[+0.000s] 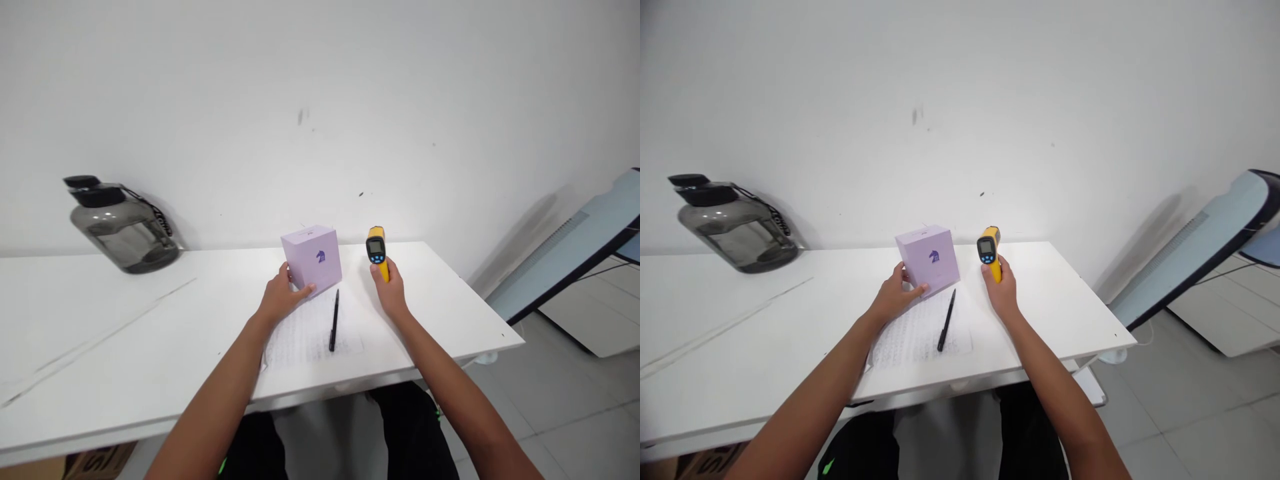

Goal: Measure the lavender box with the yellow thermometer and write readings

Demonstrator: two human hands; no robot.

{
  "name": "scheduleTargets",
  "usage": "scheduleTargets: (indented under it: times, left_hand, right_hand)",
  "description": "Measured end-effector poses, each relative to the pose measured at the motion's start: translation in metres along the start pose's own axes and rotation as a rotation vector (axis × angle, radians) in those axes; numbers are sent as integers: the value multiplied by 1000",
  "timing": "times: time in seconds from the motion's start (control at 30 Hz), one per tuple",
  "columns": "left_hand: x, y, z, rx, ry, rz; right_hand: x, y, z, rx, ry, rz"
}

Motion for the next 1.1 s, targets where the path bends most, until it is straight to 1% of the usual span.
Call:
scheduleTargets:
  times: [0.07, 0.1, 0.17, 0.23, 0.3, 0.4, 0.47, 0.67, 0.77, 0.83, 0.9, 1.0, 1.1]
  left_hand:
    - [-1, -1, -1, 3, -3, -3]
    - [-1, -1, -2, 6, -7, -2]
    - [-1, -2, -3, 12, -19, 9]
    - [-1, -2, -3, 10, -33, 23]
    - [-1, -3, -3, -2, -41, 28]
    - [-2, -3, -2, -26, -40, 29]
    - [-2, -3, -2, -44, -31, 23]
    - [-2, -3, -2, -60, -28, 24]
    - [-1, -2, -1, -63, -21, 22]
    - [0, -1, 2, -65, -16, 16]
    - [0, 0, 3, -51, -12, 9]
    - [1, -1, 3, -24, -22, 6]
    - [1, -2, 2, -12, -40, 0]
  right_hand:
    - [-15, 5, 1, -36, -295, -97]
    - [-25, 8, 1, -63, -404, -162]
    - [-46, 15, 1, -101, -531, -335]
    - [-63, 21, 0, -111, -596, -474]
    - [-73, 26, -1, -88, -639, -560]
    - [-81, 29, 0, -56, -674, -616]
    - [-85, 29, 3, -68, -674, -633]
    - [-87, 28, 7, -77, -681, -650]
    - [-87, 30, 3, -57, -670, -664]
    - [-84, 32, -1, -31, -641, -646]
    - [-77, 32, -4, 4, -585, -554]
    - [-62, 28, -5, 54, -467, -345]
    - [-48, 25, -5, 67, -402, -192]
Point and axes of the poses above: each hand's wrist, its own y-axis away from the middle knuckle, its own x-axis out of the back of the hand, z = x × y, the point moved 7 cm from there along -y, towards the middle knuckle, and after that the axes turned 6 degrees about -z, right-handed, at the moved point
